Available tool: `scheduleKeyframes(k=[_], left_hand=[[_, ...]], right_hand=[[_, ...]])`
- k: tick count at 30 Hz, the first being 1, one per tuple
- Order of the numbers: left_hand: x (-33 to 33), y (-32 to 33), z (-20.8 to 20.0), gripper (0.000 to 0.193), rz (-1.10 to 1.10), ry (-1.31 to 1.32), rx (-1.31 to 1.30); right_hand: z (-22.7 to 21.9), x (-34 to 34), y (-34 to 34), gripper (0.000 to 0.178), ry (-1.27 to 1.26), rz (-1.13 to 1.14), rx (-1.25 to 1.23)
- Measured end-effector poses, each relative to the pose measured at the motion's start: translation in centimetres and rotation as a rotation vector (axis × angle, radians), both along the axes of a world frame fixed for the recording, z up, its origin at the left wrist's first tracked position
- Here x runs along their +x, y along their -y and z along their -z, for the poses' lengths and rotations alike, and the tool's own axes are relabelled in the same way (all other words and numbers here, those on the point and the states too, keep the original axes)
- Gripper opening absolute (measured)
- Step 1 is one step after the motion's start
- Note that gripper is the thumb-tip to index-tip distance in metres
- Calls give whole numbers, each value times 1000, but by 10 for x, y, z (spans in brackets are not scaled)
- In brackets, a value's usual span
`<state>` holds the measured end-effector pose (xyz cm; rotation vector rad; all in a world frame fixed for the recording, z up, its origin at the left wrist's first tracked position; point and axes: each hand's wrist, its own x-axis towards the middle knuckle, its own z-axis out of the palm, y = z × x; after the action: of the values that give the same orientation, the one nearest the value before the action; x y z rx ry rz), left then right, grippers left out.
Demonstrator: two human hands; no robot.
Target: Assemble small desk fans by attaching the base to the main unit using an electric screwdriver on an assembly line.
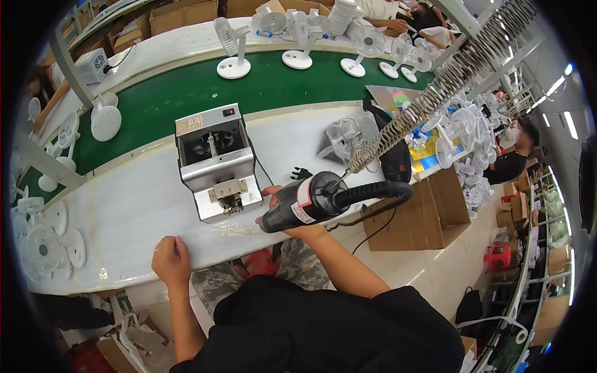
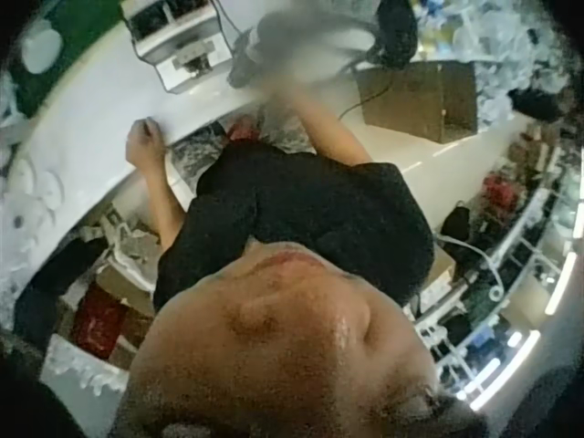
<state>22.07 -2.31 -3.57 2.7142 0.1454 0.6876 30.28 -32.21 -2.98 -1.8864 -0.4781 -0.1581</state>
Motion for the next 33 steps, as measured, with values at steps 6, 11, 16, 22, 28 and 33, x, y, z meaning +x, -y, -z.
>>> scheduleKeyframes(k=[6,11,16,22,28,33], left_hand=[[0,1,-1,12,-10,-3,3],[0,2,-4,13,-8,-10,-16],[2,4,-4,12,-16,-3,-40],[1,9,-7,11,-37,-10,-45],[1,5,-1,10,-43,6,-15],[1,5,2,11,-32,20,-36]], right_hand=[[-3,-1,3,30,-83,14,-72],[12,2,0,24,53,92,-168],[22,0,0,20,112,146,-233],[17,2,11,18,-114,81,-232],[28,1,10,19,-55,138,-245],[25,1,4,20,106,132,-146]])
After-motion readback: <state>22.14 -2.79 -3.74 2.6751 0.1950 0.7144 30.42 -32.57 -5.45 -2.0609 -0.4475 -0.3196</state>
